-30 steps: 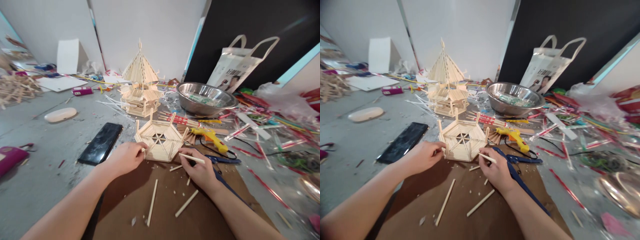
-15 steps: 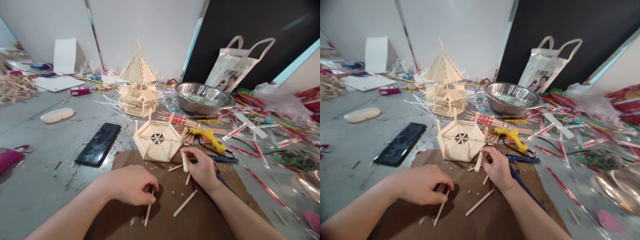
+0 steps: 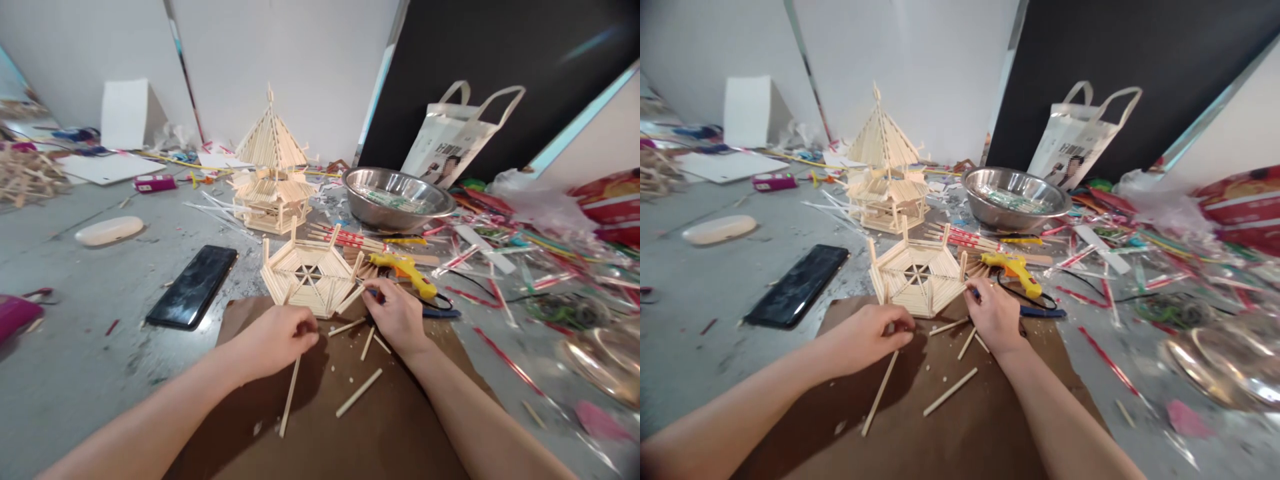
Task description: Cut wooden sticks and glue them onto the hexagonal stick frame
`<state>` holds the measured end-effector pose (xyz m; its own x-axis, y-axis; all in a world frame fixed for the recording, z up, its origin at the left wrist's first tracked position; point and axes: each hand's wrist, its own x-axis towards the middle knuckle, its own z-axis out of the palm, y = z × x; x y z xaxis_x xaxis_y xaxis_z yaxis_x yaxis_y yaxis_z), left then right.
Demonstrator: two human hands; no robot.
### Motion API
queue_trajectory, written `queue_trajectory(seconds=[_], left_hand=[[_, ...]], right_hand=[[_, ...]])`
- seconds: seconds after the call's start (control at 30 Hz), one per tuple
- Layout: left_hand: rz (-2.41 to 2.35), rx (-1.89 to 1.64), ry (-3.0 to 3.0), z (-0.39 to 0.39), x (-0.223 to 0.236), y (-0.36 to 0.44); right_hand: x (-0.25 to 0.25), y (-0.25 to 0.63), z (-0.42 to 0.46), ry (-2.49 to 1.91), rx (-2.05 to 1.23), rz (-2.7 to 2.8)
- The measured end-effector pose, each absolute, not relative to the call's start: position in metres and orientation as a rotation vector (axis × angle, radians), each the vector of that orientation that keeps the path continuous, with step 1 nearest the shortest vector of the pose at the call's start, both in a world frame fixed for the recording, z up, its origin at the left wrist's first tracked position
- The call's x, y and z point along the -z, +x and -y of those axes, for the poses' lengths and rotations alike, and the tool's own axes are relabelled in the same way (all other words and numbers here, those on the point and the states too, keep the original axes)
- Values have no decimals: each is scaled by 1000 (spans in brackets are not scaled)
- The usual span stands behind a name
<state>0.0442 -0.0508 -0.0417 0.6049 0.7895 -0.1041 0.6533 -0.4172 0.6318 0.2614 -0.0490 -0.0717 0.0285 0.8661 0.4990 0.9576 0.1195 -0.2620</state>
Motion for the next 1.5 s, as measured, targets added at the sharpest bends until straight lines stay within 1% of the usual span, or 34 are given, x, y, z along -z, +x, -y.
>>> queue_trajectory(seconds=[0.07, 0.13, 0.3, 0.47, 0.6, 0.77, 0.97, 1.03, 1.33, 1.5], left_hand=[[-1277, -465, 2149, 51, 45, 52], [-1327, -540, 2124, 51, 47, 60], [-1358, -555, 2002, 46, 52, 75], [-1354, -507, 1805, 35, 65, 89], [-1358, -589, 1840, 32, 74, 94], [-1410, -651, 1959, 34, 69, 89], [-1420, -609, 2016, 32, 68, 79], [-1410, -606, 2023, 32, 70, 77], [-1361, -624, 1974, 34, 70, 78], [-1471, -658, 1983, 36, 67, 79]], right_hand=[[71, 261, 47, -1813, 259, 1899], [70, 262, 45, -1856, 295, 1951], [70, 266, 38, -1932, 370, 2058], [71, 263, 36, -1984, 370, 2067], [72, 261, 36, -1985, 361, 2075], [74, 262, 38, -1891, 237, 2113], [73, 260, 44, -1777, 27, 2161], [73, 259, 45, -1766, 54, 2180], [78, 259, 43, -1882, 372, 2172], [76, 253, 42, -1844, 417, 2196]])
